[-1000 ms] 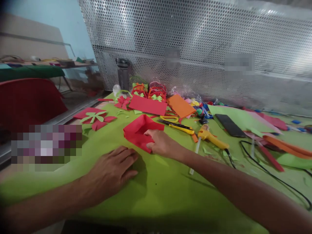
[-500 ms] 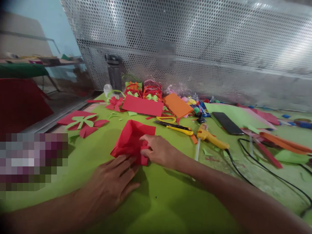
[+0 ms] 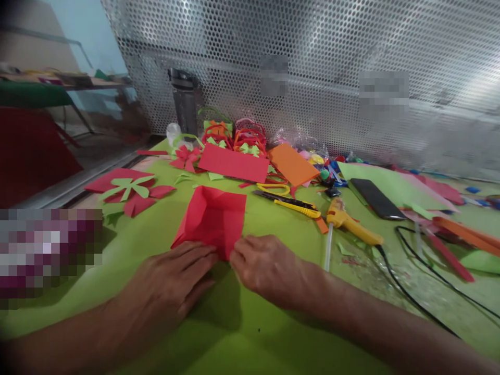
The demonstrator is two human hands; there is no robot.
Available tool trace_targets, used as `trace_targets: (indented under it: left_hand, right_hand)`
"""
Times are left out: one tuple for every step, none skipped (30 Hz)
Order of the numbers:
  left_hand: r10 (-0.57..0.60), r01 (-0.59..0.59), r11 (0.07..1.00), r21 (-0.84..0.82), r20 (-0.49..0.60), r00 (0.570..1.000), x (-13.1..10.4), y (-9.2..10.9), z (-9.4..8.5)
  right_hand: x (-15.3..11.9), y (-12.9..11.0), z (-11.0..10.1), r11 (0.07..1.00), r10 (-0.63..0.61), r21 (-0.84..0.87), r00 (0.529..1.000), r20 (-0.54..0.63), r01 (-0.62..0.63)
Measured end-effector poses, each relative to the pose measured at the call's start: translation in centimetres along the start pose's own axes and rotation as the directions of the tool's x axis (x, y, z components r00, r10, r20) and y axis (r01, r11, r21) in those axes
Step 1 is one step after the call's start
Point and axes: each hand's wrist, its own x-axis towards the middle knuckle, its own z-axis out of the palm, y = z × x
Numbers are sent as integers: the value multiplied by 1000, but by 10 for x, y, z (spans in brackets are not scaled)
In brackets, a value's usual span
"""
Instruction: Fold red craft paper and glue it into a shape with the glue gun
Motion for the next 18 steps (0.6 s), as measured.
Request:
trace_targets:
  left_hand:
    - [-10, 10, 1000, -2, -3, 1000, 0, 0, 0]
    - [-22, 22, 1000, -5, -6, 1000, 0, 0, 1]
    - [-37, 37, 999, -10, -6, 999, 0, 1, 1]
    - [-42, 42, 999, -13, -9, 999, -1, 1, 2]
    - [-39, 39, 999, -14, -7, 999, -2, 1, 3]
    - [-30, 30, 999, -13, 2, 1000, -2, 0, 3]
    - [-14, 14, 1000, -11, 13, 1000, -2, 0, 4]
    - [-1, 1, 1000, -13, 32, 1000, -2, -1, 4]
    - [6, -5, 1000, -20, 56, 998, -2, -2, 5]
    - [6, -4, 1000, -30, 88, 996, -1, -2, 4]
    - [0, 5, 999, -42, 120, 993, -1, -3, 4]
    - [-1, 8, 999, -52, 144, 990, 0, -3, 3]
    - [-1, 10, 998, -59, 159, 987, 1, -3, 2]
    - [1, 10, 998, -64, 170, 985, 2, -3, 2]
    - [1, 11, 998, -64, 177, 984, 2, -3, 2]
    - [0, 11, 998, -62, 185, 983, 2, -3, 2]
    - [2, 10, 998, -60, 194, 981, 1, -3, 3]
    - [2, 10, 998, -57, 204, 979, 1, -3, 4]
  right_hand:
    - [0, -1, 0, 997, -33, -66, 999, 15, 34]
    - [0, -3, 0, 989, -66, -132, 997, 29, 70]
    - [0, -4, -1, 977, -94, -189, 995, 41, 100]
    - [0, -5, -1, 966, -108, -230, 993, 49, 116]
    - [1, -6, -1, 958, -115, -258, 992, 57, 126]
    - [1, -7, -1, 951, -119, -279, 991, 65, 132]
    - [1, -8, 0, 947, -118, -294, 991, 68, 132]
    - [2, -7, 0, 945, -113, -302, 991, 66, 127]
    - [2, -7, 1, 945, -104, -304, 993, 58, 117]
    - [2, -6, 2, 948, -95, -299, 994, 49, 105]
    - [2, -5, 3, 953, -82, -290, 996, 42, 91]
    - [2, -4, 4, 958, -70, -277, 997, 33, 76]
    - [2, -3, 5, 964, -57, -260, 998, 22, 61]
    - [2, -3, 6, 970, -47, -239, 999, 16, 49]
    - [2, -2, 6, 976, -38, -213, 999, 7, 39]
    - [1, -2, 6, 983, -29, -184, 1000, 3, 29]
    - [1, -2, 5, 989, -20, -149, 1000, -3, 19]
    - [1, -2, 5, 994, -4, -110, 1000, -8, 3]
